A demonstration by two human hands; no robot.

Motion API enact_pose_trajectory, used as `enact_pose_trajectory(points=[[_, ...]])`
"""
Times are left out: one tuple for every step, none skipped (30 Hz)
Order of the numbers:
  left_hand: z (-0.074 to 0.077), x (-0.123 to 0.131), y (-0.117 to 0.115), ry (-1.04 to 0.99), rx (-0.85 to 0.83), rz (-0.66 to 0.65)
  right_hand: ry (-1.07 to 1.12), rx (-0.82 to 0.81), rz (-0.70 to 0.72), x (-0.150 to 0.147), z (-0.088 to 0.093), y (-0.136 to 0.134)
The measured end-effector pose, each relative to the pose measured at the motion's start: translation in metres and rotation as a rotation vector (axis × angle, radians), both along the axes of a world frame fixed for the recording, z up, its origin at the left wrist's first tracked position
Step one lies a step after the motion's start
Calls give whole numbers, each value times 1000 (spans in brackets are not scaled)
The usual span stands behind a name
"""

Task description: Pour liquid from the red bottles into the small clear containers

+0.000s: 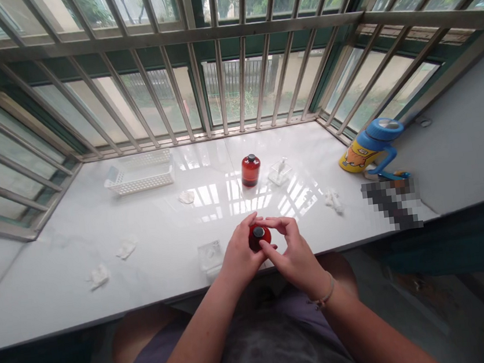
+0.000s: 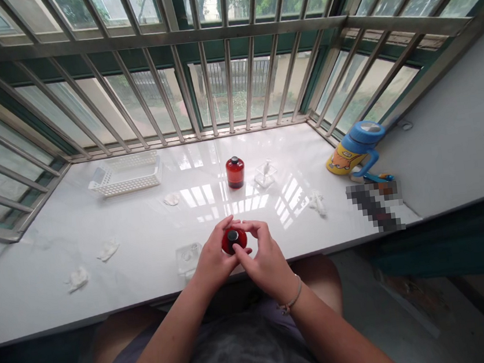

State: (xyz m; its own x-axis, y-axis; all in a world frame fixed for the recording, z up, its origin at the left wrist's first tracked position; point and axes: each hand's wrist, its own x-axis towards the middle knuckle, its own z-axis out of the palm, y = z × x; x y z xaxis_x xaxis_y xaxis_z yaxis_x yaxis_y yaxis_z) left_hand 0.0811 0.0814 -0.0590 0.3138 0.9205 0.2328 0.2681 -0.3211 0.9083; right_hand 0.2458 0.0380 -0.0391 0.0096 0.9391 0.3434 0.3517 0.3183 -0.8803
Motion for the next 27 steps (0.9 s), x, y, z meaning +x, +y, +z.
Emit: enact_pose_trajectory(points=[[1,0,0,2,4,4,0,-7,-2,0,1,1],[1,1,0,2,8,2,-2,-16,-12,0,1,3],[2,1,-1,1,10,-3,-8,-27,-26,0,1,4],[2,1,-1,0,9,-8,-18,-33,-43,0,1,5],[3,1,-1,0,5,-11,-33,-35,-61,0,1,6],[3,1,-1,1,1,-10,-54,-29,-82,1,0,7],[3,2,-1,1,-3,-8,-80,-15,-103,1,-1,8],[3,2,-2,0,-5,-3,-110,6,-124,1,-2,9],[3,3,-2,-3,-4,4,-143,29,-145,1,-2,9],[2,3,-2,-7,-3,12,-174,51,-165,1,-3,10],[2,4,-3,-12,-1,22,-202,71,-180,1,-3,10],[1,5,-4,-16,2,32,-223,89,-193,0,-3,10],[-1,6,-5,-19,5,45,-237,104,-204,-1,-2,10],[-2,7,-6,-21,10,61,-244,116,-216,-2,-2,10],[-4,9,-7,-21,20,80,-247,129,-226,-3,-2,10],[-6,10,-8,-19,37,103,-249,141,-237,-5,-1,10],[-8,12,-10,-13,62,126,-249,151,-246,-6,0,9],[-10,14,-11,-2,94,151,-251,156,-256,-8,0,9],[-12,16,-13,14,132,176,-253,156,-265,-9,1,8],[-13,18,-14,35,173,202,-256,153,-275,-11,2,8],[-14,21,-16,58,212,229,-258,147,-285,-13,3,7],[-15,23,-17,80,245,254,-258,141,-294,-14,3,6],[-15,25,-18,97,268,279,-255,138,-301,-15,3,6],[-14,26,-18,108,280,297,-249,136,-306,-16,3,5],[-13,27,-19,113,284,302,-243,134,-308,-17,3,5],[-12,26,-19,115,282,292,-237,130,-309,-17,3,5],[-10,24,-20,116,280,263,-236,126,-308,-16,2,4]])
